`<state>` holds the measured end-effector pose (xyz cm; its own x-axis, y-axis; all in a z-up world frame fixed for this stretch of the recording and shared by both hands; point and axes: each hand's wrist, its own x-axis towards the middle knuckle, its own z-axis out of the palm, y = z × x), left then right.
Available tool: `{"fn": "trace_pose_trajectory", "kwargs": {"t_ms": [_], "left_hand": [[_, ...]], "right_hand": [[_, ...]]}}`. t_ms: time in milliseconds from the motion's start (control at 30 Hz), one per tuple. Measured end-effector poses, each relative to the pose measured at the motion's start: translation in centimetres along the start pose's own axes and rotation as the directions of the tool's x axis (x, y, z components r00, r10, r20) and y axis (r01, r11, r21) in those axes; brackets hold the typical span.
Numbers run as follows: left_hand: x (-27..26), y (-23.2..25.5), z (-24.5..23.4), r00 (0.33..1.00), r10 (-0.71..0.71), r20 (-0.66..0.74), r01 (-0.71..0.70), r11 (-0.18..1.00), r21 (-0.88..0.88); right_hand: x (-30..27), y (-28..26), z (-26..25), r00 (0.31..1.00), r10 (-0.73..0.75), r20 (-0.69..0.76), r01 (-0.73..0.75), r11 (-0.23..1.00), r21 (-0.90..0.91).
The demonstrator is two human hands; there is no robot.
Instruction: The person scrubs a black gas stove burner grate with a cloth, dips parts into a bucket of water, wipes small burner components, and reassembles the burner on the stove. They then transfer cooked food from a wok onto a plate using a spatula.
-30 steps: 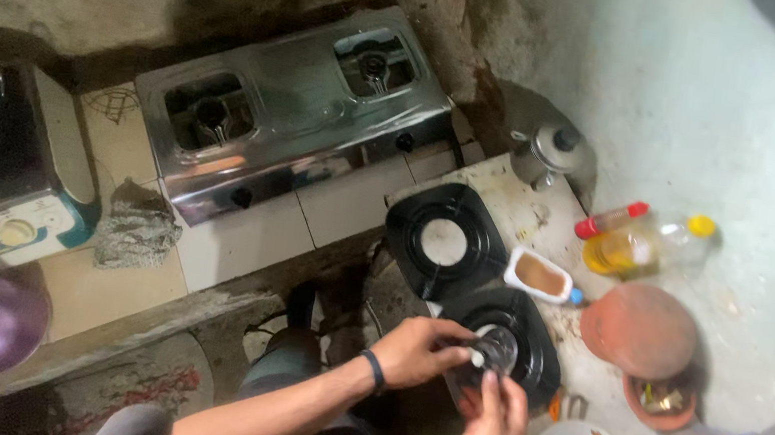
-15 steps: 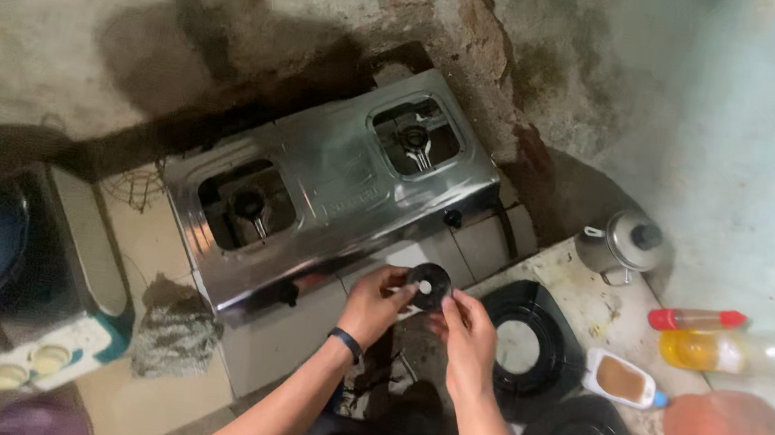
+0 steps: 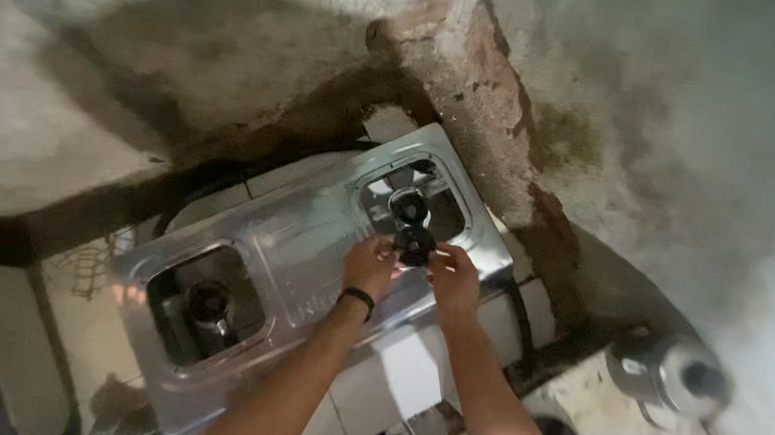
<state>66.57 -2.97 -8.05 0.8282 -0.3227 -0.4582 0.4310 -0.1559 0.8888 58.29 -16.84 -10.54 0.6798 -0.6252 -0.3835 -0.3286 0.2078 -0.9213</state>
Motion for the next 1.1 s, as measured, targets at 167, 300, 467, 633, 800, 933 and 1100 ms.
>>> {"fn": "trace_pose_trajectory", "kwargs": {"t_ms": [167, 300, 467, 633, 800, 933, 1100], "left_hand": [[9.1, -4.3, 1.3, 0.999, -0.018, -0.03, 0.016, 0.996, -0.083], [12.3, -5.4, 1.8, 1.0, -0.001, -0.021, -0.002, 0.99, -0.142], [14.2, -5.4, 2.2, 0.992, 0.01, -0.126, -0.015, 0.999, -0.032], [15.7, -5.9, 2.5, 0.978, -0.014, -0.21, 0.024, 0.999, 0.045], [15.0, -5.3, 1.9, 0.949, 0.183, -0.255, -0.085, 0.932, 0.352], [14.6, -3.9, 1.9, 0.932, 0.251, -0.262, -0.059, 0.819, 0.571], [14.9, -4.5, 1.9, 0.891, 0.395, -0.226, -0.125, 0.69, 0.713]], "right_hand": [[8.3, 4.8, 1.3, 0.951, -0.311, 0.005, 0.311, 0.95, 0.012], [10.6, 4.6, 2.0, 0.965, -0.255, -0.056, 0.238, 0.949, -0.208], [10.7, 2.9, 2.8, 0.951, -0.292, -0.103, 0.242, 0.907, -0.345], [11.2, 2.4, 3.4, 0.937, -0.332, -0.106, 0.264, 0.874, -0.408], [11.7, 2.7, 3.8, 0.928, -0.353, -0.124, 0.264, 0.853, -0.45], [11.8, 2.1, 3.6, 0.886, -0.457, -0.081, 0.358, 0.784, -0.508], [10.9, 1.3, 4.0, 0.886, -0.443, -0.132, 0.307, 0.778, -0.549]]}}
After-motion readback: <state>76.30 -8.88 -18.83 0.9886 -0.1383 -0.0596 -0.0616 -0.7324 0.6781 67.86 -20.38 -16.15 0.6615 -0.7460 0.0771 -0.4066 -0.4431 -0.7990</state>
